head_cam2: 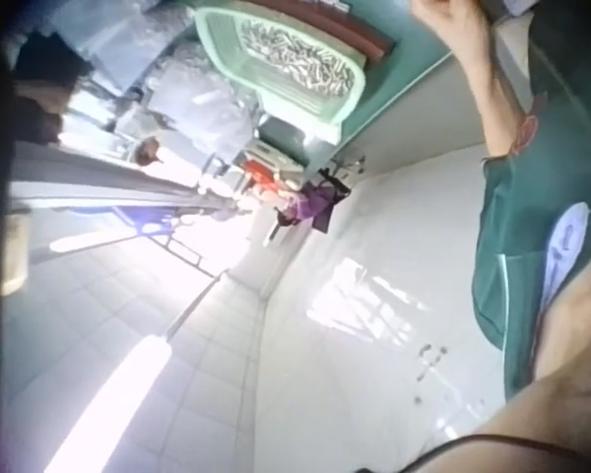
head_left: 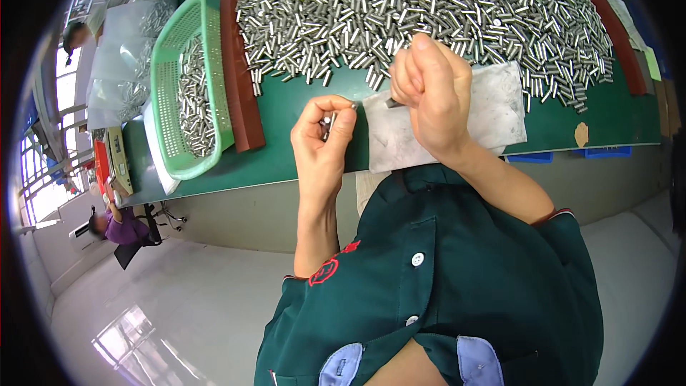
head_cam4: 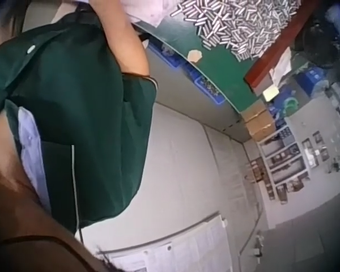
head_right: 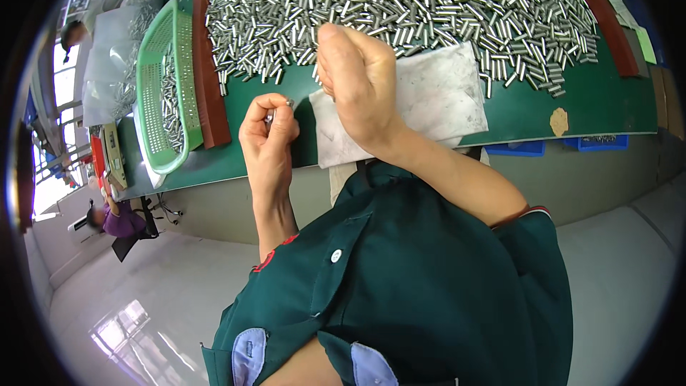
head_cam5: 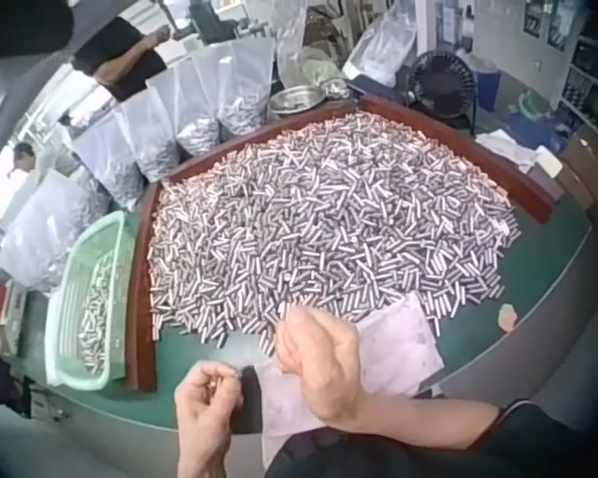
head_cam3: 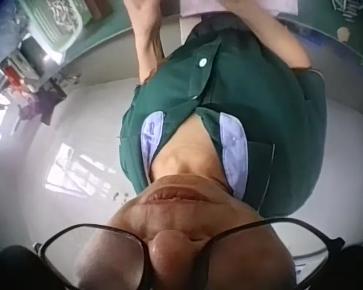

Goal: Inspecting small metal components at a workbench using a tool.

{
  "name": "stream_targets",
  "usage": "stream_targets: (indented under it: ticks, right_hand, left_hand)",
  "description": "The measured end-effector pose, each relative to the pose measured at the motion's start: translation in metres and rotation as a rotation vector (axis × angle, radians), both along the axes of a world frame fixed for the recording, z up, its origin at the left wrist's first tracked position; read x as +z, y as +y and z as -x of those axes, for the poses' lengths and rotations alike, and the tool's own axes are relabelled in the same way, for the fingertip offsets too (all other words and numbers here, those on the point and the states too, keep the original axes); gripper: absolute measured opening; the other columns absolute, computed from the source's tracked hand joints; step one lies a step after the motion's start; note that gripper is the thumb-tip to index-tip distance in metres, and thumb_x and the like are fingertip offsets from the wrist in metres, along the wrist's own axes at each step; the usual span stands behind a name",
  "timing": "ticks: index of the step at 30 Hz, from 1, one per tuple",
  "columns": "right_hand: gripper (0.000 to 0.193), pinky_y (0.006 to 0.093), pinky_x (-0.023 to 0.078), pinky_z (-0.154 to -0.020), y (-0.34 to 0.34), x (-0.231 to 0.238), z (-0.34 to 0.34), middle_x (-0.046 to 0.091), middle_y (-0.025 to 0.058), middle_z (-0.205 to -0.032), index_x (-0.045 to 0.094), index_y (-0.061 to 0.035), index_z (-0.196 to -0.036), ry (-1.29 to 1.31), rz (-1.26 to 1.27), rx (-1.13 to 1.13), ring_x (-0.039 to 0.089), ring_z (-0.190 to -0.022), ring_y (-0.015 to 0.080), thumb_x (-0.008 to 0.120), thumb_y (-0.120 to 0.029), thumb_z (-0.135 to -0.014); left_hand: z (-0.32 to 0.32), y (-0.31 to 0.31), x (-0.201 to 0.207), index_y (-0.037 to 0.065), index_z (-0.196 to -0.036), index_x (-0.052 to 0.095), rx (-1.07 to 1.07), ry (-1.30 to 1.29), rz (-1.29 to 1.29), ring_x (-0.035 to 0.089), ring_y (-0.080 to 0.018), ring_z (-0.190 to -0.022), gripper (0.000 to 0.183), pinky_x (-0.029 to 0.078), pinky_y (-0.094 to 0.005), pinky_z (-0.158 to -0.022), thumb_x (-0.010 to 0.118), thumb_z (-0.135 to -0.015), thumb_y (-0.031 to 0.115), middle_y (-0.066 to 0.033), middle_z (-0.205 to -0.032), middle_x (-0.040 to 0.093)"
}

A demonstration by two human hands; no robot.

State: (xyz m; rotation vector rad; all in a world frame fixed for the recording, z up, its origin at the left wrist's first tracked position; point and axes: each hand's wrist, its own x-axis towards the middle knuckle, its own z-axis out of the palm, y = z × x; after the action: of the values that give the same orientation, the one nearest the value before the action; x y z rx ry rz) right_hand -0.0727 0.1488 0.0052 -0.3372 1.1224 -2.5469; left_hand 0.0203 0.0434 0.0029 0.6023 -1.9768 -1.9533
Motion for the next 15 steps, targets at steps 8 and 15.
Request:
stream_targets:
  ticks: [8, 15]
  right_hand:
    - [0.035, 0.0217, 0.018, -0.038, -0.001, -0.001, 0.000, 0.029, 0.0001, -0.046, 0.029, -0.0081, -0.056, 0.026, -0.004, -0.003, 0.020, -0.040, 0.0060, 0.031, -0.017, -0.090]
    - [0.033, 0.0211, 0.021, -0.039, -0.001, -0.002, 0.001, 0.030, -0.0025, -0.049, 0.031, -0.0067, -0.057, -0.030, 0.061, 0.024, 0.025, -0.044, 0.0042, 0.038, -0.014, -0.088]
  left_hand:
    - [-0.002, -0.014, -0.007, 0.001, -0.095, 0.050, -0.186, 0.187, -0.652, 0.026, -0.0032, -0.047, 0.013, 0.023, -0.0172, -0.044, 0.048, -0.086, 0.010, -0.0082, -0.076, 0.052]
    - [-0.003, -0.020, -0.005, 0.001, -0.103, 0.049, -0.165, 0.121, -0.774, 0.028, -0.0025, -0.045, 0.020, 0.024, -0.0164, -0.044, 0.042, -0.088, 0.013, -0.0116, -0.075, 0.055]
